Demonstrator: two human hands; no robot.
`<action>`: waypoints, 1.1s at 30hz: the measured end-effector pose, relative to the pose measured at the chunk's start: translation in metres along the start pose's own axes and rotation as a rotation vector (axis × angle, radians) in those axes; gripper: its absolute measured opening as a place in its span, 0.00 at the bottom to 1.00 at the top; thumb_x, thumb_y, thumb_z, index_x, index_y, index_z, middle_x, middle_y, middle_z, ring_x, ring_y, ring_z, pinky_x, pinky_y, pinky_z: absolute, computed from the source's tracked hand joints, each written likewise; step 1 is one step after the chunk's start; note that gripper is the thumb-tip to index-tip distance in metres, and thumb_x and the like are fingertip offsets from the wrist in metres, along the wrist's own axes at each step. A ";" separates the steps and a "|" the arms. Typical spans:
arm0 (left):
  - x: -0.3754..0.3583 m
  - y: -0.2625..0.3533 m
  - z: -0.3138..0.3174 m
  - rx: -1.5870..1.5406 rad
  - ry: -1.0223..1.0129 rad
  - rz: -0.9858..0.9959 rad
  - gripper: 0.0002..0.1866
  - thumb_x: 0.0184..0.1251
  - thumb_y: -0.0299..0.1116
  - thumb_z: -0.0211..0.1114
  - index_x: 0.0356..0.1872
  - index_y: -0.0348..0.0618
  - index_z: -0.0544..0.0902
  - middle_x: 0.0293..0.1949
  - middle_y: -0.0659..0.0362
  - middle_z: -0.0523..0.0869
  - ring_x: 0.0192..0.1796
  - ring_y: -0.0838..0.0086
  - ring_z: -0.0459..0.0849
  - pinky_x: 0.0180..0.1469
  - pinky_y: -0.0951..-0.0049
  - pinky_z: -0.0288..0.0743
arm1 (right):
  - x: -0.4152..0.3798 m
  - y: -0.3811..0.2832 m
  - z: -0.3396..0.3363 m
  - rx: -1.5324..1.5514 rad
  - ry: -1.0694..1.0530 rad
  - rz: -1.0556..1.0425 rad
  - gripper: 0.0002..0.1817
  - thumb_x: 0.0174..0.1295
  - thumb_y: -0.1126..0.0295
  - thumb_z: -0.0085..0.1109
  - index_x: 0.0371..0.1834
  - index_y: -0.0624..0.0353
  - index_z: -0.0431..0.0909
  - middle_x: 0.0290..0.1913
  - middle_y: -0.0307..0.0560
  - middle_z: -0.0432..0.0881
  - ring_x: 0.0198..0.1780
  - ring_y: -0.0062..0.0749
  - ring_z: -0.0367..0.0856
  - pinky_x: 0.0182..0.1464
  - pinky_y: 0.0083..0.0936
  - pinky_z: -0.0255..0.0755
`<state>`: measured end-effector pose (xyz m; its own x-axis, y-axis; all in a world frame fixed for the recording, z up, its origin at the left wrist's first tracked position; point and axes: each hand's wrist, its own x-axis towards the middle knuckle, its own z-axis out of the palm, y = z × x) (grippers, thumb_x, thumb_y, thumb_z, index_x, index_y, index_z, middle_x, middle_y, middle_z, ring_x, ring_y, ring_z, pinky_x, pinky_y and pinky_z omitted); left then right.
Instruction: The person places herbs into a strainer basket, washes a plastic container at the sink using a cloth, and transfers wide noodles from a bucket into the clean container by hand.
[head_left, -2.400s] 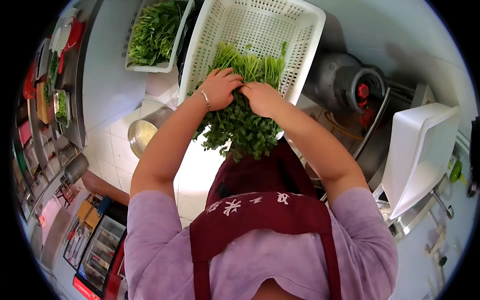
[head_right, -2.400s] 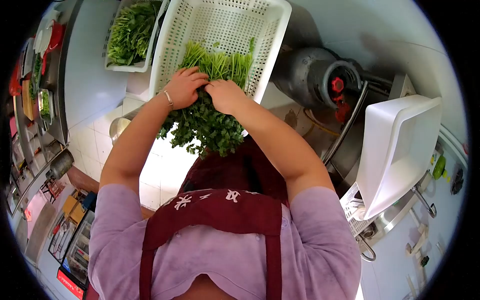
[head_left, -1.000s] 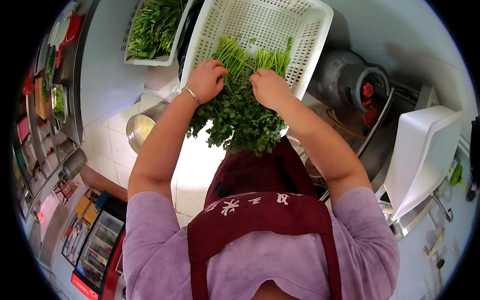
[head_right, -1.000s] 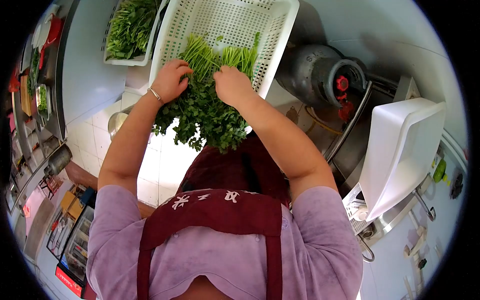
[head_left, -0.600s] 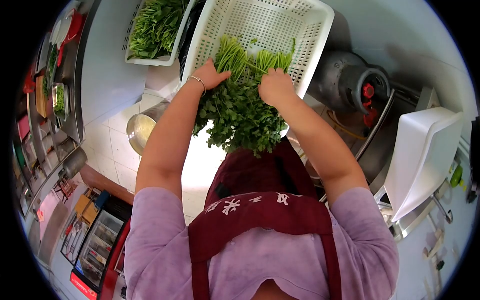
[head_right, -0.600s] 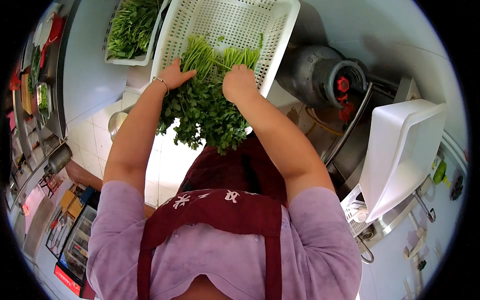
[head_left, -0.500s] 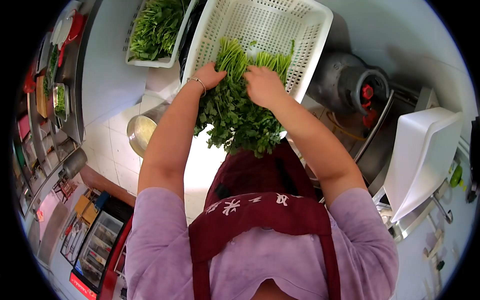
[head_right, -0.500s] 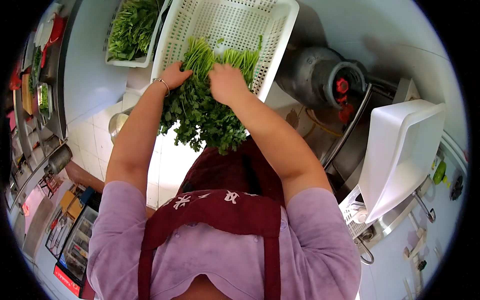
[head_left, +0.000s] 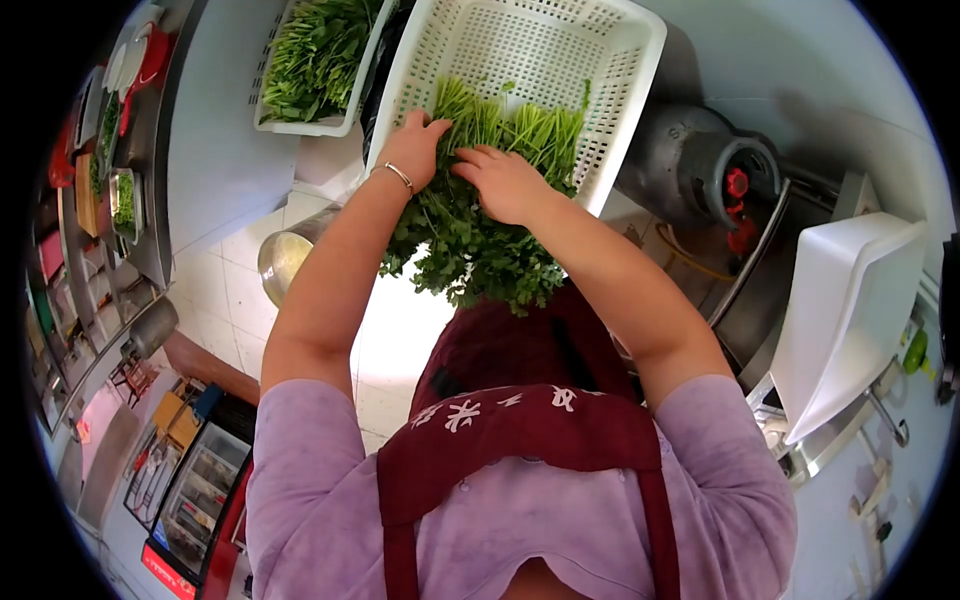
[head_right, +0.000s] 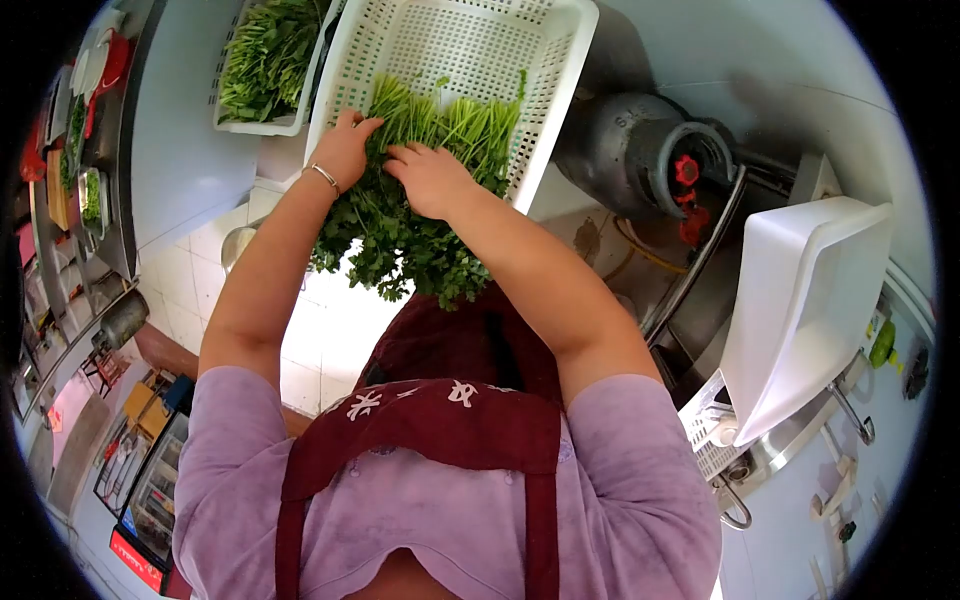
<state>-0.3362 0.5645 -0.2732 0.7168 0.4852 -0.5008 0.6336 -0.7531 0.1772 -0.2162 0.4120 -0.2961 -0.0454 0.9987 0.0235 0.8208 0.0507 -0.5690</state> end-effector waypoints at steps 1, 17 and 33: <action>-0.001 -0.003 0.001 -0.017 -0.015 0.030 0.29 0.57 0.19 0.54 0.62 0.49 0.66 0.55 0.44 0.70 0.51 0.54 0.78 0.52 0.63 0.74 | -0.001 -0.001 0.002 -0.009 -0.107 0.033 0.17 0.55 0.71 0.51 0.49 0.59 0.75 0.52 0.49 0.75 0.55 0.42 0.70 0.57 0.42 0.63; -0.028 0.000 -0.002 -0.035 0.123 0.262 0.25 0.62 0.31 0.56 0.61 0.44 0.66 0.56 0.48 0.74 0.57 0.54 0.73 0.61 0.62 0.67 | -0.056 -0.023 -0.091 0.221 -0.091 0.345 0.15 0.59 0.71 0.49 0.48 0.61 0.75 0.47 0.52 0.78 0.50 0.48 0.75 0.54 0.37 0.69; -0.150 -0.020 -0.046 -0.680 0.428 0.069 0.13 0.60 0.34 0.58 0.44 0.42 0.80 0.42 0.52 0.82 0.42 0.62 0.81 0.44 0.69 0.74 | -0.138 -0.074 -0.146 0.412 0.129 0.746 0.16 0.60 0.61 0.53 0.45 0.60 0.77 0.40 0.52 0.81 0.42 0.44 0.80 0.47 0.32 0.72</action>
<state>-0.4435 0.5274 -0.1626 0.7226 0.6797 -0.1260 0.5237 -0.4192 0.7417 -0.1877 0.2716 -0.1375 0.5092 0.7641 -0.3961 0.3369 -0.6004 -0.7252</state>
